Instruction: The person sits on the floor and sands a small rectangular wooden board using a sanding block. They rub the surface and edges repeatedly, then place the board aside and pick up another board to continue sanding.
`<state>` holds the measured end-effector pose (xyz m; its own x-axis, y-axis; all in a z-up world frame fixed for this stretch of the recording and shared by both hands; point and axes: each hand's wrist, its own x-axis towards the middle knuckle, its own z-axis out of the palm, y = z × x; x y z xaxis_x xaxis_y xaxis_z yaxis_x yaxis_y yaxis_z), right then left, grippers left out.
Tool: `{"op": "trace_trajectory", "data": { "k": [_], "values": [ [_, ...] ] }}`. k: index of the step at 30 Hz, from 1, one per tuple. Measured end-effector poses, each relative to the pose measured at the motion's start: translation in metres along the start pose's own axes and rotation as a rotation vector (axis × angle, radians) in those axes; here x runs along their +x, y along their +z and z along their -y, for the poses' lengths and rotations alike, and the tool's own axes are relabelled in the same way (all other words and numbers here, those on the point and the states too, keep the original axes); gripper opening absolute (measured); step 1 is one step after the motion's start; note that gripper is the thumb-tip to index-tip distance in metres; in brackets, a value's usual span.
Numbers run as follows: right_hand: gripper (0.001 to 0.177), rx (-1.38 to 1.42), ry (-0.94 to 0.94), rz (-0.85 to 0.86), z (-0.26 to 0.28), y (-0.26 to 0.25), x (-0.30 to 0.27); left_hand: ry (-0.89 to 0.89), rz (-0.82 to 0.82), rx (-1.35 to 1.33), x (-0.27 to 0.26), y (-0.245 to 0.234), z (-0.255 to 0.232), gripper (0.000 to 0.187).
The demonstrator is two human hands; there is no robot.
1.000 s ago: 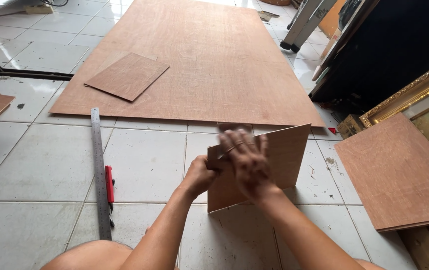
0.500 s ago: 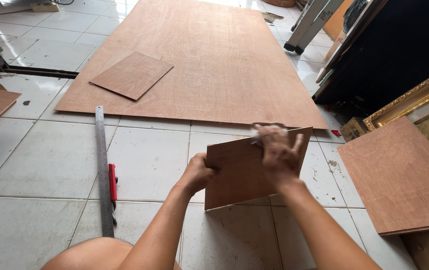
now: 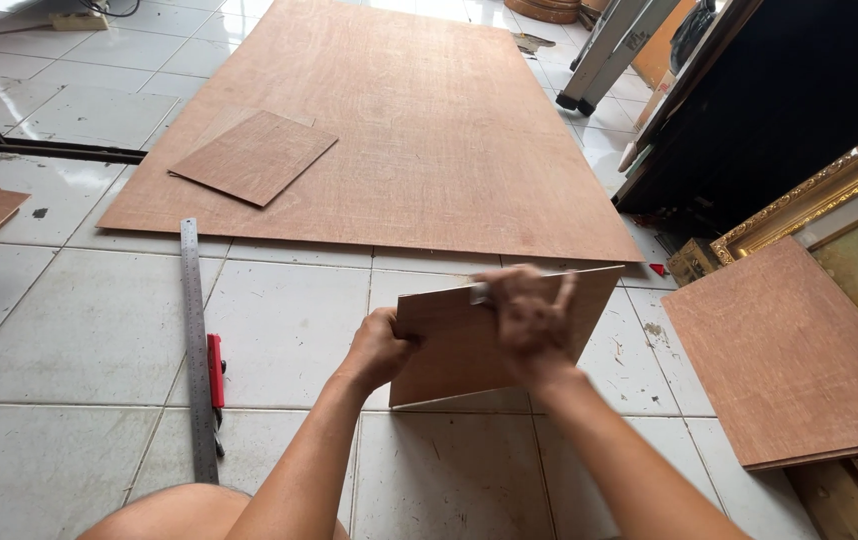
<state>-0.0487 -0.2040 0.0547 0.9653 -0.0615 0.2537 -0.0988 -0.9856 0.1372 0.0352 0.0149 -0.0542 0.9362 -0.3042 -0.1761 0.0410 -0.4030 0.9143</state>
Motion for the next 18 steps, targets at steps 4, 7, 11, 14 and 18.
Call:
{"op": "trace_trajectory", "data": {
  "k": [4, 7, 11, 14, 18],
  "values": [
    [0.033, -0.034, 0.140, -0.107, -0.113, 0.073, 0.009, 0.008, -0.009, 0.036, -0.011, -0.007, -0.020, 0.025],
    [0.030, -0.004, 0.184, -0.169, -0.086, 0.061, 0.002, -0.003, -0.025, 0.057, -0.014, -0.006, -0.025, 0.025],
    [0.034, 0.114, 0.039, -0.145, 0.015, 0.020, -0.004, 0.002, -0.001, 0.075, -0.020, -0.004, -0.034, 0.023],
    [0.038, 0.232, -0.063, -0.090, 0.041, -0.004, -0.005, -0.001, -0.007, 0.075, -0.019, -0.006, -0.026, 0.020],
    [0.028, -0.019, 0.074, -0.050, -0.010, -0.003, -0.011, 0.001, 0.010, 0.077, -0.027, -0.017, -0.032, 0.024]
  ]
}}
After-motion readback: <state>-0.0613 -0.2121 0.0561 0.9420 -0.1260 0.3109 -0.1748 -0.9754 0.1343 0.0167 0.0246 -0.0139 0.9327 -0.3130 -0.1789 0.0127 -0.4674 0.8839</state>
